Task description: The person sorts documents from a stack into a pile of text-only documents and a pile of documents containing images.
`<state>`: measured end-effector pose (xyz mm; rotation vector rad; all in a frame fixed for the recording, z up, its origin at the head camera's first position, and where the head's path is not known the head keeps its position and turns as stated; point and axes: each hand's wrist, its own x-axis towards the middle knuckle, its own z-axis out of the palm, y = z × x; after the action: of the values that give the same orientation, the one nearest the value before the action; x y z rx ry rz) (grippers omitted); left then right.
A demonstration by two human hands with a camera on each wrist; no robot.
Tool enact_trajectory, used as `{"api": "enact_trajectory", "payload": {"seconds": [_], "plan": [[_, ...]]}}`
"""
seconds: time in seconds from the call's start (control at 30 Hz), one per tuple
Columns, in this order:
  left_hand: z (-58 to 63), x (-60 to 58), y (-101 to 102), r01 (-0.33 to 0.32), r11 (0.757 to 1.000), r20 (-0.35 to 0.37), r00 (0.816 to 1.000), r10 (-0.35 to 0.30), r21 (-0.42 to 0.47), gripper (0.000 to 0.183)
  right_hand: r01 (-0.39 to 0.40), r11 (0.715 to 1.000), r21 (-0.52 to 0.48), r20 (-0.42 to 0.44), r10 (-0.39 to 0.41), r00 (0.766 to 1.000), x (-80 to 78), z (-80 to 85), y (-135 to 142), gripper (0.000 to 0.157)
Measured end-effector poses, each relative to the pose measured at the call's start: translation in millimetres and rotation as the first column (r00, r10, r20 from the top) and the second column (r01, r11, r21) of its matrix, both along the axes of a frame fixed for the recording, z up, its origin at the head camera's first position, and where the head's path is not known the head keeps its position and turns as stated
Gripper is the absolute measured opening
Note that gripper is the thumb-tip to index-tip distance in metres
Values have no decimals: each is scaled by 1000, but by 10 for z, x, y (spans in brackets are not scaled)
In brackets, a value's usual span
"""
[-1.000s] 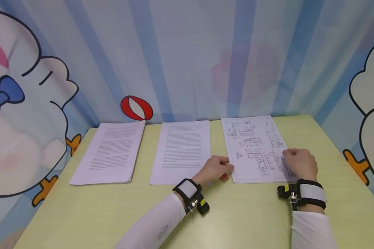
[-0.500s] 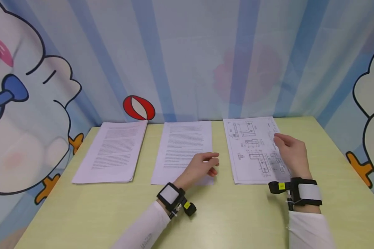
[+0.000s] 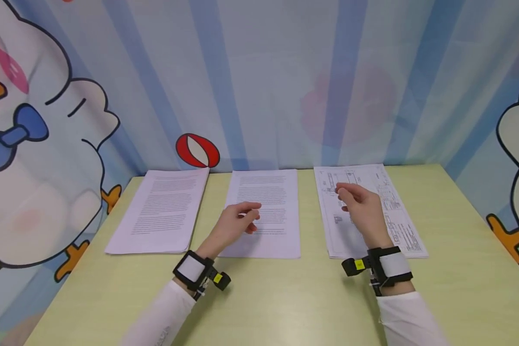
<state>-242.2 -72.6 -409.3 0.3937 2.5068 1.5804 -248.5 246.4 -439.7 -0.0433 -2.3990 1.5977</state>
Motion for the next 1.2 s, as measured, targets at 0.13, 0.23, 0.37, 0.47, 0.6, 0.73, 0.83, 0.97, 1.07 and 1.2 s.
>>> {"api": "enact_trajectory", "payload": {"seconds": [0.13,0.23,0.37,0.47,0.6,0.73,0.83,0.97,1.07,1.2], "plan": [[60,-18,-266,-42,996,-57,998,37,-80,32,-56,998,-33,-69,54,996,-147,-249,-101,47],[114,-48,-484,-106,985,-81,992,96,-136,31,-119,993,-26,-57,117,991,24,-19,-360,48],[182,-82,-778,-166,964,-101,984,148,-206,32,-201,979,-27,-39,200,979,255,276,-661,46],[227,-104,-988,-188,954,-105,980,168,-234,32,-235,971,-37,-13,235,972,312,319,-807,45],[260,-151,-1227,-233,937,-107,971,211,-260,34,-251,968,-8,-2,251,968,309,272,-967,43],[252,-195,-1442,-270,923,-110,962,249,-276,36,-265,964,26,-48,266,963,291,238,-1121,38],[222,-208,-1612,-304,901,-153,951,269,-309,37,-269,962,37,-86,272,959,278,244,-1253,36],[165,-198,-1844,-370,839,-259,923,284,-399,37,-264,964,22,-107,265,958,250,252,-1444,39],[117,-169,-2018,-406,791,-303,907,291,-457,37,-268,963,-12,-94,265,960,222,234,-1582,43],[51,-116,-2220,-428,748,-275,903,330,-508,39,-287,957,-45,-79,283,956,177,190,-1765,46]]}}
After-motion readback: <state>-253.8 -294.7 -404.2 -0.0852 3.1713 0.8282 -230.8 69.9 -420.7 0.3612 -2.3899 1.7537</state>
